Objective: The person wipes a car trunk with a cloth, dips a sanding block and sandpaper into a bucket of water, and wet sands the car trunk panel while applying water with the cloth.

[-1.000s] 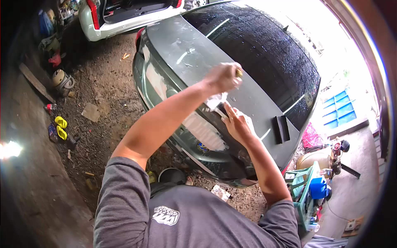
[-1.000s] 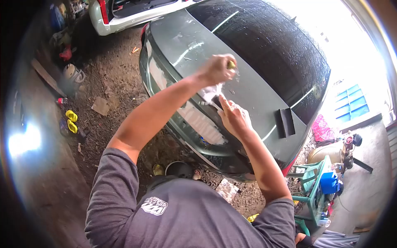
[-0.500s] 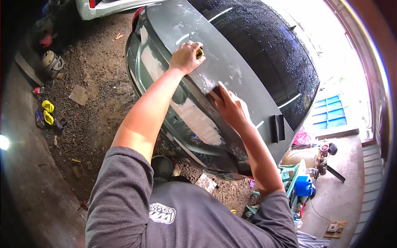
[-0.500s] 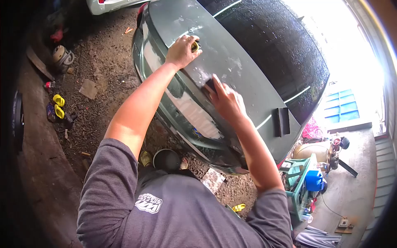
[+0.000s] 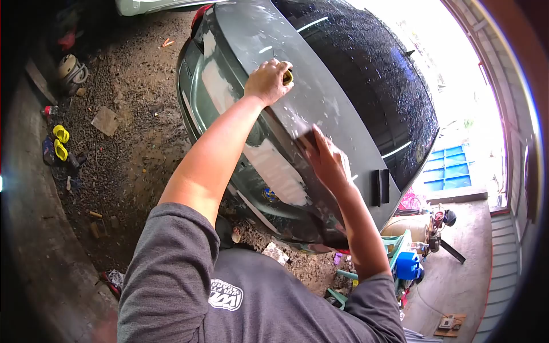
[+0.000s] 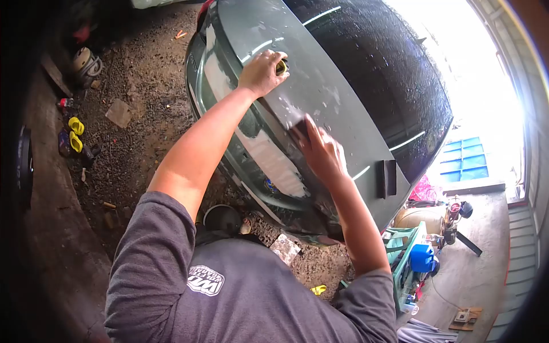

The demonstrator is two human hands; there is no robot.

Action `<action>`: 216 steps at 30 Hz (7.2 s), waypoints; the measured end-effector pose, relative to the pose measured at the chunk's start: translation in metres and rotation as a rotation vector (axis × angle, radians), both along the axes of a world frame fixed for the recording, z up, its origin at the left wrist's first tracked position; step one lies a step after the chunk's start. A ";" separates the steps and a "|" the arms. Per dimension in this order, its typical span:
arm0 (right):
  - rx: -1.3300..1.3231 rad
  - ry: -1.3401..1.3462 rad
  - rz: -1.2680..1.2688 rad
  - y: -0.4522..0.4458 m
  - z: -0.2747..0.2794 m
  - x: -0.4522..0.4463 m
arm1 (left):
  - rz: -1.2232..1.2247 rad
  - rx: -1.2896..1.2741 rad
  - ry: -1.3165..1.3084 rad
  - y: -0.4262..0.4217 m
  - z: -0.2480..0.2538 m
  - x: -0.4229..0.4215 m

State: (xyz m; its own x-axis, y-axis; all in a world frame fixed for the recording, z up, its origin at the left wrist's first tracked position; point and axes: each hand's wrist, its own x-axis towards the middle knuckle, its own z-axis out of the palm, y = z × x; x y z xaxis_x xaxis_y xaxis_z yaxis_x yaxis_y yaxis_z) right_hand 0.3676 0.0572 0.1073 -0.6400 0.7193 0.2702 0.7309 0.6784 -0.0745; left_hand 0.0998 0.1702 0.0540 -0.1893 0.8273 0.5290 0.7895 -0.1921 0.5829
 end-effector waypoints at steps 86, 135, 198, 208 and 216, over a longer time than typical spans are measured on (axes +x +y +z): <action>-0.073 0.018 -0.132 0.009 0.007 0.011 | -0.159 -0.279 0.375 0.005 0.029 0.013; -0.127 0.027 0.025 -0.016 0.001 0.021 | 0.114 -0.001 0.100 -0.012 0.002 0.026; -0.017 0.037 0.015 0.015 0.001 0.010 | 0.098 0.141 0.077 -0.011 -0.006 0.024; -0.165 0.245 -0.095 -0.034 0.010 0.035 | 0.071 -0.104 0.312 0.013 -0.006 0.018; -0.340 1.758 -0.484 -0.049 -0.033 0.134 | -0.392 0.011 0.335 0.005 0.002 0.036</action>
